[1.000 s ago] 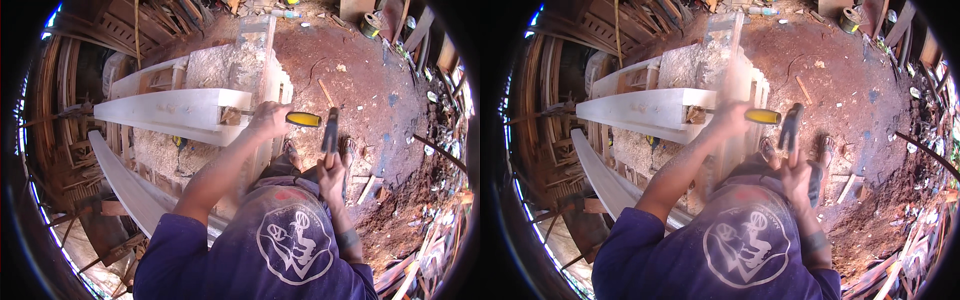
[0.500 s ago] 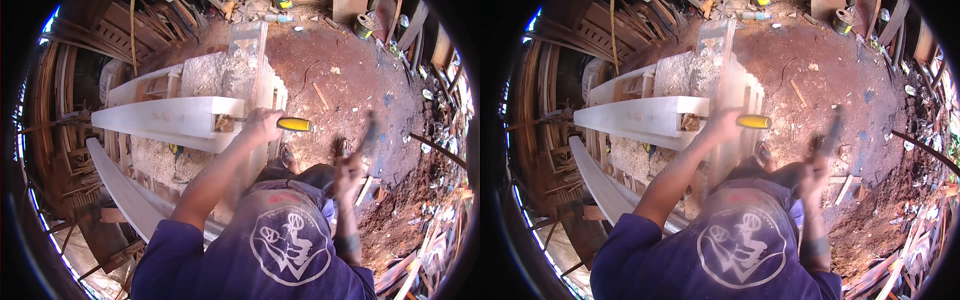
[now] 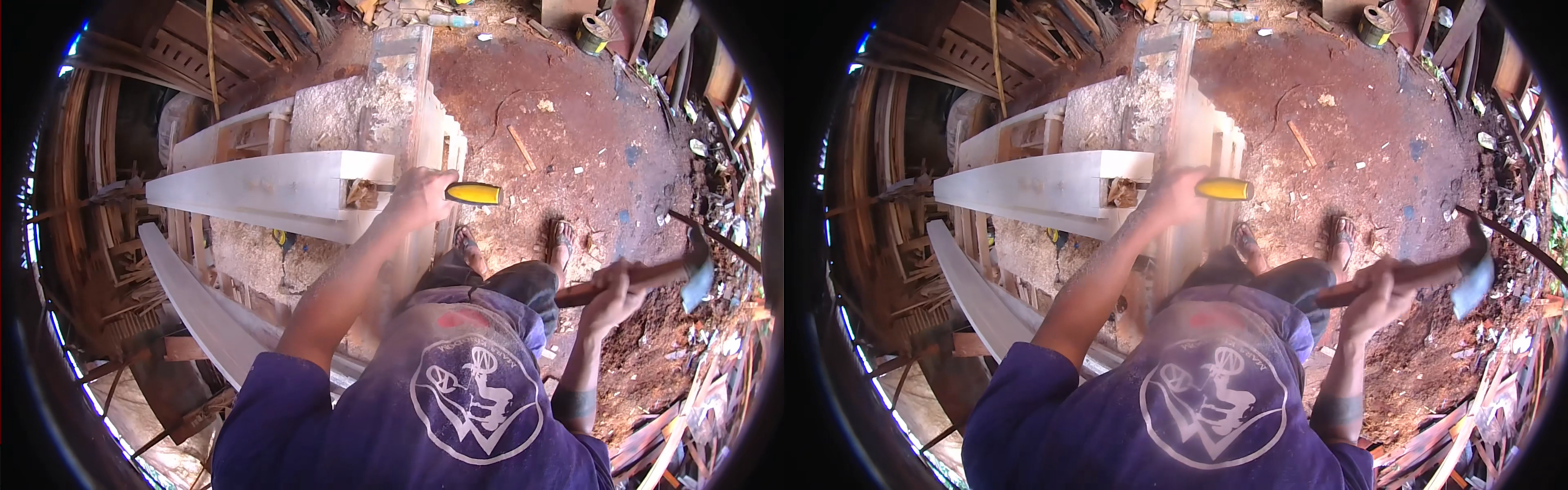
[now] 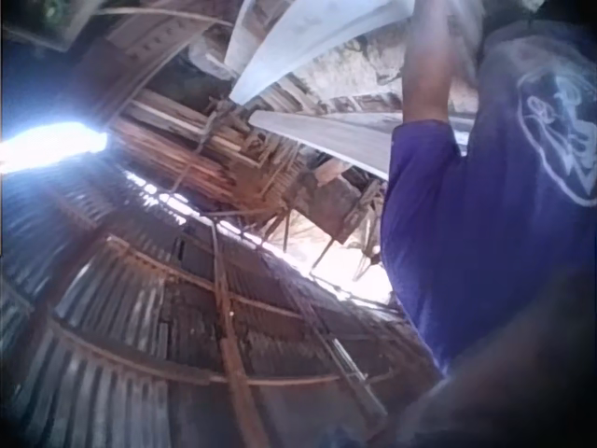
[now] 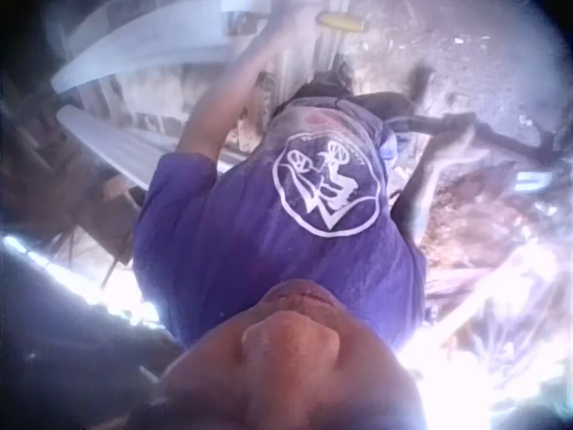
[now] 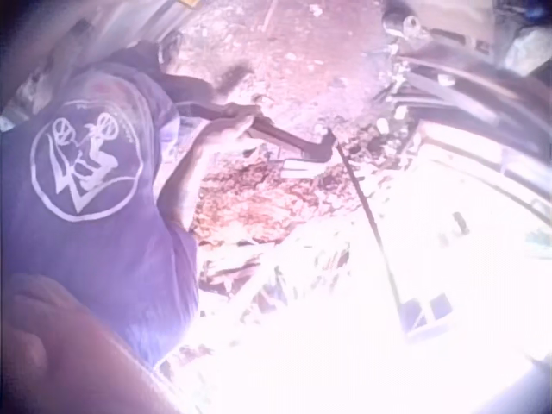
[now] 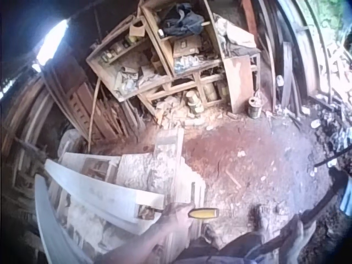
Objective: The person is carving a rectangular notch into a wooden beam using a hammer and a chisel to remove wood chips.
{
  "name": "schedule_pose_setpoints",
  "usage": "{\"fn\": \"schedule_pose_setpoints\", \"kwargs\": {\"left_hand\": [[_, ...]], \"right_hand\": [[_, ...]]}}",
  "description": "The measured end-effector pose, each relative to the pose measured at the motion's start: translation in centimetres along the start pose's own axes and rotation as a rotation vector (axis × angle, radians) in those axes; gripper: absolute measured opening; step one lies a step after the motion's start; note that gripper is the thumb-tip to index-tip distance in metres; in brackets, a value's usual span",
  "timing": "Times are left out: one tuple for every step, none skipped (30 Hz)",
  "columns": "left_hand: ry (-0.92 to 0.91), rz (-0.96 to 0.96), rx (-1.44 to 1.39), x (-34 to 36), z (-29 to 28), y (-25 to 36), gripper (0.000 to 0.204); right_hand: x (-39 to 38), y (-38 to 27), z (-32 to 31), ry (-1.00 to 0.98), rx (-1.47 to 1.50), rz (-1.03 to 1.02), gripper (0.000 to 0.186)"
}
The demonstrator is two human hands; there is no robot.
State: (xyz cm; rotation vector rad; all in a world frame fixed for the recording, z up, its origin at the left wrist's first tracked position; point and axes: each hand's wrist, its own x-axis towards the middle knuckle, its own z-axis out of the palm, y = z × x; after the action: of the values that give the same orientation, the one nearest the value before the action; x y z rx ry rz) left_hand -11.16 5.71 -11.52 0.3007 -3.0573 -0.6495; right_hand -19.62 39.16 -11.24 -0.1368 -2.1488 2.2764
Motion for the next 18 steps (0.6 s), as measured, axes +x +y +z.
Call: {"fn": "schedule_pose_setpoints", "kwargs": {"left_hand": [[-0.011, 0.008, -0.009, 0.1, 0.1, -0.1, 0.011], [-0.007, 0.019, -0.012, 0.4, 0.0, 0.1, 0.011], [0.020, 0.043, -0.012, 0.8, -0.4, 0.7, 0.012], [0.049, 0.057, -0.008, 0.8, -0.7, 1.0, 0.013], [0.044, 0.061, -0.008, 0.7, -0.9, 0.8, 0.013], [-0.030, -0.018, -0.034, 0.4, -1.3, 0.4, 0.022], [-0.105, -0.096, -0.060, 0.3, -1.5, 0.2, 0.032], [-0.087, -0.099, -0.049, 0.6, -2.3, 0.3, 0.032], [-0.106, -0.092, -0.042, 0.6, -2.7, 0.4, 0.032], [-0.138, -0.093, -0.044, -0.1, -2.5, 0.6, 0.031], [-0.141, -0.109, -0.055, -0.8, -2.0, 0.2, 0.031], [-0.129, -0.113, -0.071, -0.6, -1.9, 0.2, 0.031], [-0.112, -0.114, -0.084, -0.3, -1.8, 0.1, 0.031], [-0.107, -0.106, -0.081, 0.1, -2.1, 0.2, 0.031], [-0.113, -0.100, -0.079, 0.5, -2.3, 0.7, 0.031], [-0.123, -0.096, -0.081, 0.8, -2.2, 0.9, 0.031], [-0.123, -0.097, -0.077, 0.5, -2.3, 0.7, 0.031], [-0.116, -0.101, -0.069, 0.1, -2.4, 0.4, 0.030]], "right_hand": [[-0.3, -1.4, 1.3, 0.146, 0.153, 0.002, 0.020], [-1.7, -1.7, 2.3, 0.069, 0.190, -0.020, 0.021], [-4.2, 1.9, 2.9, 0.035, 0.095, -0.086, 0.016], [-5.9, 5.3, 2.8, -0.388, -0.275, -0.005, 0.013], [-7.3, 6.0, 4.3, -0.837, -0.626, -0.079, 0.023], [-7.8, 5.0, 5.6, -0.683, -0.458, 0.140, 0.002], [-6.9, 6.3, 4.5, -0.613, -0.426, 0.145, 0.009], [-5.0, 8.8, 2.3, -0.565, -0.312, 0.030, 0.012], [-4.1, 7.6, 1.4, -0.473, -0.195, 0.023, 0.013], [-3.1, 6.4, 0.5, -0.381, -0.081, 0.005, 0.014], [-1.7, 1.4, 1.3, -0.254, 0.040, 0.070, 0.014], [-1.6, -0.1, 2.0, -0.074, 0.123, 0.055, 0.012], [-1.5, -0.9, 2.6, 0.107, 0.210, 0.035, 0.011], [-2.3, 1.0, 1.7, -0.046, 0.197, -0.057, 0.014], [-4.6, 4.1, 3.0, 0.073, 0.174, -0.043, 0.018], [-7.4, 5.3, 4.4, -0.128, -0.122, -0.108, 0.020], [-7.0, 3.8, 5.4, -0.662, -0.457, -0.114, 0.015], [-7.2, 3.4, 6.9, -0.743, -0.604, 0.251, 0.010]]}}
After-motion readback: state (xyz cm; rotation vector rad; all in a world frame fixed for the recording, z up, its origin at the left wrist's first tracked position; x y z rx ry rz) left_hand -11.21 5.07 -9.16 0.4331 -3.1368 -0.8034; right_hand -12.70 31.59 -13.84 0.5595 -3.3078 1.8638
